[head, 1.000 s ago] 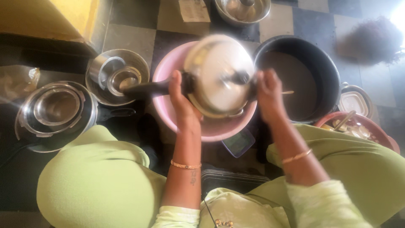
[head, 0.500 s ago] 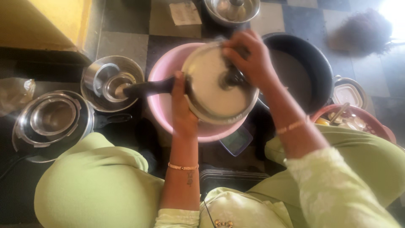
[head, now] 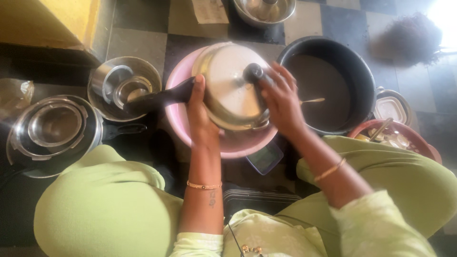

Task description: The person washes several metal kitchen items by hand in a pink basin filled with water. They scrub a small metal cup, a pot lid, and a pressure cooker lid using a dark scrubber, rinsing each item in a second black basin before placing them aside.

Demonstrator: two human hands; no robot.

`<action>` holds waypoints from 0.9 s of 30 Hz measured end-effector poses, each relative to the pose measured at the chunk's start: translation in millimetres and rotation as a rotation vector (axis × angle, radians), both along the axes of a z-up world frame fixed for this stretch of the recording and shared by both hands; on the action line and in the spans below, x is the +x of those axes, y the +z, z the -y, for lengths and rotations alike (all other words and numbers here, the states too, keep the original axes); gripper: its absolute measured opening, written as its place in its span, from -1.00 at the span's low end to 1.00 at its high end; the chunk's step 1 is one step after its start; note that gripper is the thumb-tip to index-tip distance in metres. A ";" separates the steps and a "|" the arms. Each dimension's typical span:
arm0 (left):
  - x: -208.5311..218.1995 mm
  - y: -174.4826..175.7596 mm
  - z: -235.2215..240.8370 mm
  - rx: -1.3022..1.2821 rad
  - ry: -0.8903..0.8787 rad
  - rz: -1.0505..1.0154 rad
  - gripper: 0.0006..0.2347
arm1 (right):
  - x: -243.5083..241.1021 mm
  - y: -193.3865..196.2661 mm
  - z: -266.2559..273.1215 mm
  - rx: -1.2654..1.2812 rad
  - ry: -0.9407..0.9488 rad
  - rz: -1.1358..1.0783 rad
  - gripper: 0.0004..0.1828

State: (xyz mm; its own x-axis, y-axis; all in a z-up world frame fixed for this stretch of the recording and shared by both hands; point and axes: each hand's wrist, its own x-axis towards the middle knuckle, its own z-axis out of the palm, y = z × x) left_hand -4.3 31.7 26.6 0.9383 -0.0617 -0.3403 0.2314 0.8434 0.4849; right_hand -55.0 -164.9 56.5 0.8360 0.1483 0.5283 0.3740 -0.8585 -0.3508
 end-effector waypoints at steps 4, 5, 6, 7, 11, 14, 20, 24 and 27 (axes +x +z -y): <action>-2.5 3.1 -0.2 0.067 0.017 0.012 -0.28 | -20.1 -17.1 -24.3 0.060 -0.106 -0.010 -0.53; -1.7 5.0 0.5 0.086 0.028 -0.005 -0.29 | -24.7 -16.4 -30.6 0.087 -0.082 -0.034 -0.53; -1.3 6.5 1.7 0.103 0.038 -0.021 -0.30 | -29.6 -14.1 -37.2 0.113 -0.057 -0.058 -0.52; -4.7 6.7 2.6 0.110 0.042 0.015 -0.31 | -32.8 -11.3 -44.9 0.138 -0.033 -0.082 -0.52; -10.5 -1.8 10.4 0.167 0.106 0.095 -0.40 | -30.8 1.9 -76.6 0.097 0.009 -0.038 -0.51; -7.4 -18.6 16.2 0.244 0.142 0.188 -0.52 | -10.9 9.9 -87.5 0.193 0.015 -0.129 -0.43; 1.5 -39.3 24.3 0.280 0.273 0.340 -0.57 | 37.6 17.8 -95.7 0.419 -0.096 -0.240 -0.50; -0.9 -30.9 11.8 0.384 0.188 0.100 -0.42 | 21.5 14.2 -100.5 0.492 -0.030 -0.231 -0.62; -3.9 -23.8 4.3 0.282 0.152 -0.071 -0.27 | -9.7 2.5 -98.3 0.361 -0.011 -0.139 -0.69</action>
State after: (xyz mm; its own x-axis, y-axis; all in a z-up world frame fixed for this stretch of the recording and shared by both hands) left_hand -8.1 27.4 2.9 0.9028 0.1836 -0.3888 0.1544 0.7054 0.6917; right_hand -64.7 -66.7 59.0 0.9040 -0.0359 0.4261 0.2928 -0.6742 -0.6780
